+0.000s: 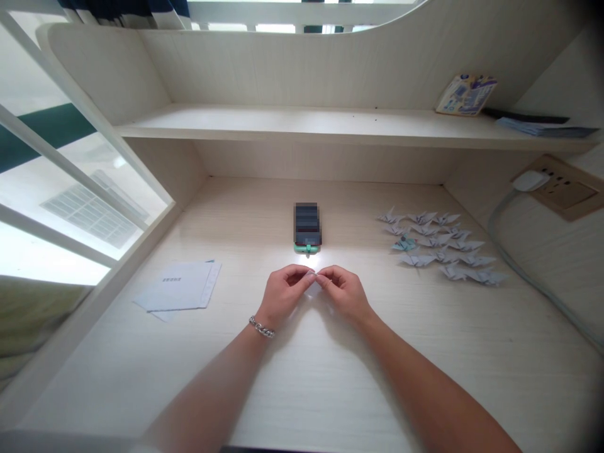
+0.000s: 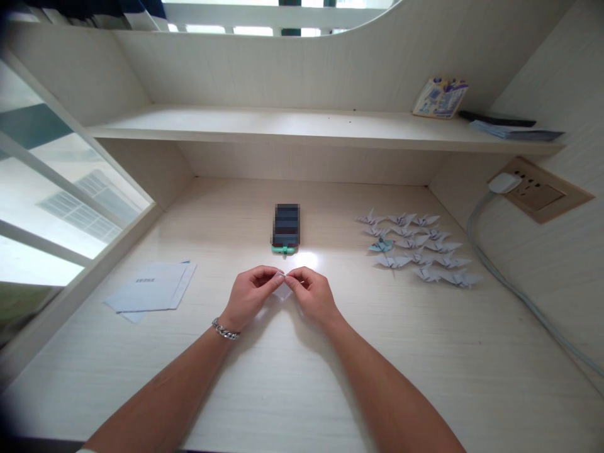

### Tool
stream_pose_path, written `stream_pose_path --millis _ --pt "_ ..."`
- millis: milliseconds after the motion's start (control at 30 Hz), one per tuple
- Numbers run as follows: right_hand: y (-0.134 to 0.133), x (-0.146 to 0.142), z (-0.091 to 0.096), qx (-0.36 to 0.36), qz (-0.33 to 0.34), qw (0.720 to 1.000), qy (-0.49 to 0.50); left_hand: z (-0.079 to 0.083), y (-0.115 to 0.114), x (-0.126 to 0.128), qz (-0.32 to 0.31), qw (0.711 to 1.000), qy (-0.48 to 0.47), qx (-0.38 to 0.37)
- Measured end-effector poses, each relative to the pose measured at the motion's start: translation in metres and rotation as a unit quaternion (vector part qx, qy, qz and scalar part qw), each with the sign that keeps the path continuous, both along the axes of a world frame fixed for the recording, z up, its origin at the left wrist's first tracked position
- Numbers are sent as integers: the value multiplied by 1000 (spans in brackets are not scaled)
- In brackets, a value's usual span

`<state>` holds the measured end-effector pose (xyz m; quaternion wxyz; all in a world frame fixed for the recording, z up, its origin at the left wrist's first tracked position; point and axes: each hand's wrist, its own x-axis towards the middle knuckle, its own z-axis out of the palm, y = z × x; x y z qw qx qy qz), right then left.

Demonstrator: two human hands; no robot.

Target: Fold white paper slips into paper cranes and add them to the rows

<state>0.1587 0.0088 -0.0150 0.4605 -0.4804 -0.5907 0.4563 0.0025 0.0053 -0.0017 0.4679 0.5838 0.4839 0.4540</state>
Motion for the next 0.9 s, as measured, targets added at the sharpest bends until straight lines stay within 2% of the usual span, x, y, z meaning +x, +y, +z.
stream_pose_path --millis 133,267,400,633,800,900 --pt "2 1 -1 10 -36 999 20 -1 1 -1 3 1000 23 -11" --pt "0 1 0 20 -12 999 29 0 -1 -1 20 998 56 15" --pt "-2 -1 1 35 -7 999 22 1 -3 0 10 996 84 24" --pt "0 -1 -2 26 -38 999 23 -4 0 0 6 1000 -8 -16" --pt "0 -1 0 15 -12 1000 19 -5 1 -1 3 1000 2 -19" --pt "-1 -1 2 18 -26 999 6 -5 1 -1 -2 1000 -1 -31"
